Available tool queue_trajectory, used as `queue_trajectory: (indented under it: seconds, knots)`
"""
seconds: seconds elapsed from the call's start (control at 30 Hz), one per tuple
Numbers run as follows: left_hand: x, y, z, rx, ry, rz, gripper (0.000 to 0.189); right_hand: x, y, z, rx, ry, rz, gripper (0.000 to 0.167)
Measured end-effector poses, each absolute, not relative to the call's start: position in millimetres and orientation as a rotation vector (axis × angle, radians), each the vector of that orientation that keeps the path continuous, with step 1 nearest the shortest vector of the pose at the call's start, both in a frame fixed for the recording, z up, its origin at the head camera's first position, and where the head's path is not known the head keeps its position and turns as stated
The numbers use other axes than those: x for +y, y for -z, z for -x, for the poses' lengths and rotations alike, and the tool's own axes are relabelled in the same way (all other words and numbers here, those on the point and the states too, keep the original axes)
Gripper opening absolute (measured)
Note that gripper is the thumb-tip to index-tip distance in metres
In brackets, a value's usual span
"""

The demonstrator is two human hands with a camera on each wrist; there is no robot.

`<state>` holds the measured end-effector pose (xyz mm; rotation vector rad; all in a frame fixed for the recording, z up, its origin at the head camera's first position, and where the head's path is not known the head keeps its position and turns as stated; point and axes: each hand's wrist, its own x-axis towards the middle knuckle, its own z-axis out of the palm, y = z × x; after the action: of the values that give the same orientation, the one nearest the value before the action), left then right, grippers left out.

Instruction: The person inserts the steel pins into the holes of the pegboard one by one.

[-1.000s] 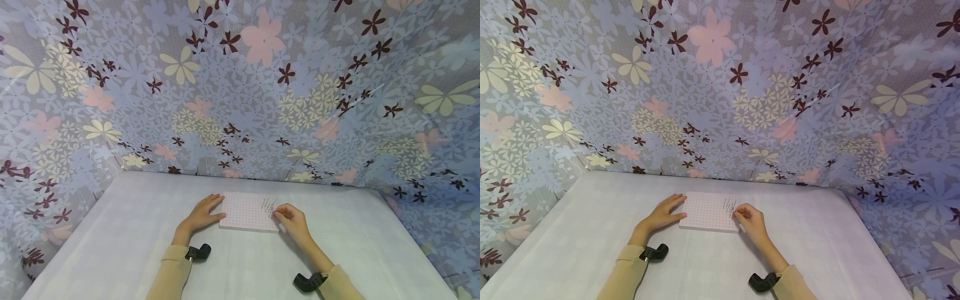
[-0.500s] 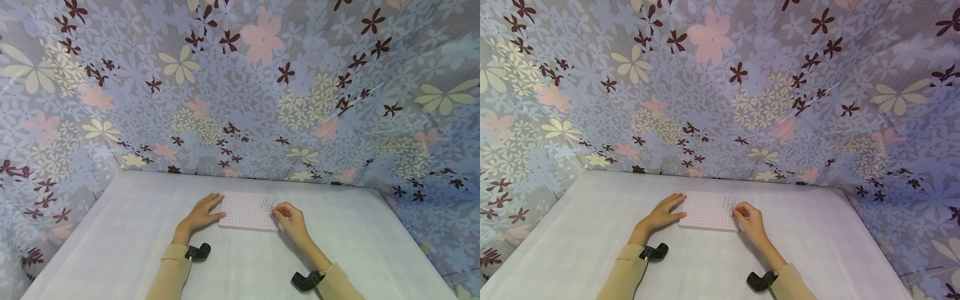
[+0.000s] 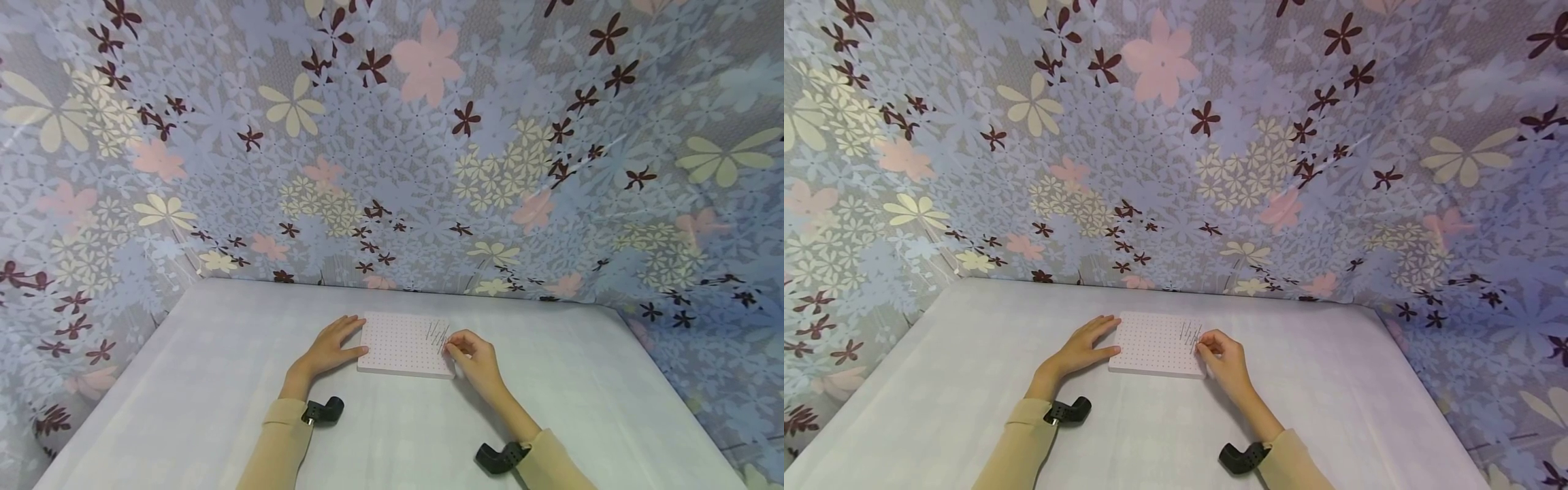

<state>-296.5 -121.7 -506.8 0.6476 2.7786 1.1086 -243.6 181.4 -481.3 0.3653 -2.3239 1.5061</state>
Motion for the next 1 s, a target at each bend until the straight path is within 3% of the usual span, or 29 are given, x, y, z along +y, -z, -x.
queue_trajectory:
  seconds: [0.43,1.0]
  knots:
    - [-122.1,506.9,296.7,2.780,-1.126,-0.641,0.065,179.7,473.1,237.6,-2.323,-1.487,-0.423,0.007]
    - [-122.8,508.5,296.8,2.771,-1.139,-0.632,0.065,184.2,474.1,239.0,-2.290,-1.489,-0.250,0.005]
